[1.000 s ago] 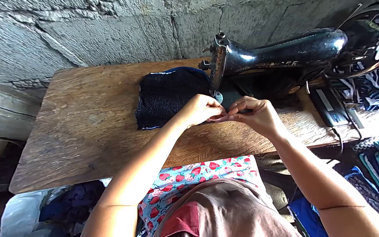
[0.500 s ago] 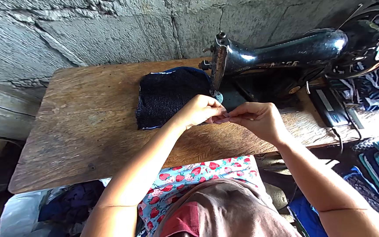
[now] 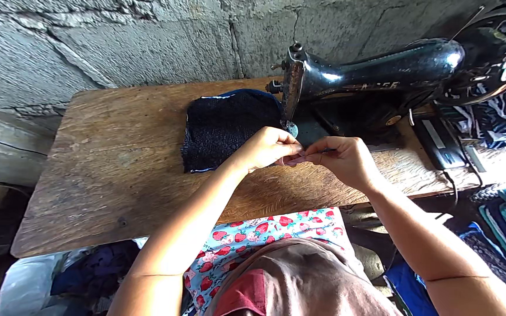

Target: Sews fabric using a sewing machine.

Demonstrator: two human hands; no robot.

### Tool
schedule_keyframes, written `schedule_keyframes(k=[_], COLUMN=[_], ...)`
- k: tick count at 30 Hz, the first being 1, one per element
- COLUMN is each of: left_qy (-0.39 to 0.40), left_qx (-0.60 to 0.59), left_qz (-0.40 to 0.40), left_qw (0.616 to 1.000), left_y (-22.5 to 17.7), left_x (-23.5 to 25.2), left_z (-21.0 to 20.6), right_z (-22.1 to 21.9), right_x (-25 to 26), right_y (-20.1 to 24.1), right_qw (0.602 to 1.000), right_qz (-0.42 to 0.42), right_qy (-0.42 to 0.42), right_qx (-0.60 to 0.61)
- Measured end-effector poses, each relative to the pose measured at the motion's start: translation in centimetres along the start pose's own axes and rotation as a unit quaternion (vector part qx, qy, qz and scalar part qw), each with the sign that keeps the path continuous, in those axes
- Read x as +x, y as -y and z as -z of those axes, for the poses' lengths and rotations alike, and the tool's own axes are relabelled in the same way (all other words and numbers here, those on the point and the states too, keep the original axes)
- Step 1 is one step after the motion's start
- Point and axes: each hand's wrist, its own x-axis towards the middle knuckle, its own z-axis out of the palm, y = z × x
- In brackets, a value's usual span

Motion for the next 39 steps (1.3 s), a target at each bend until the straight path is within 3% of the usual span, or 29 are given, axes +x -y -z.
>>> schedule_keyframes(k=[8,13,32,37,39], left_qy=[0.001,-0.01,-0.02,-0.02,-0.028], left_qx=[-0.028,0.049,0.132,0.167,0.162], left_qz=[0.025,-0.052,-0.034,-0.056,-0.045], left_qw=[0.999,0.997,0.991,0.984,0.985], left_y=[-0.1,1.1,1.3,1.8,1.9], left_x=[0.0,0.2,-0.2,0.4,0.9], left_z=[0.3,0.7,1.5,2.7,3.6], right_z=[-0.1,-0.6,-1.7,-1.7,-1.3], right_x=[0.3,0.7,1.6,2.5,3.2], right_y=[-0.1,-0.1,0.2,-0.6,-1.6], right_qw=[0.999,0.998,0.994,0.993,0.996], right_qz=[-0.027,-0.059,-0.107,-0.104,-0.074], right_qy=[-0.006,-0.005,-0.009,0.028,0.047], right_qx=[0.027,0.038,0.039,0.039,-0.016])
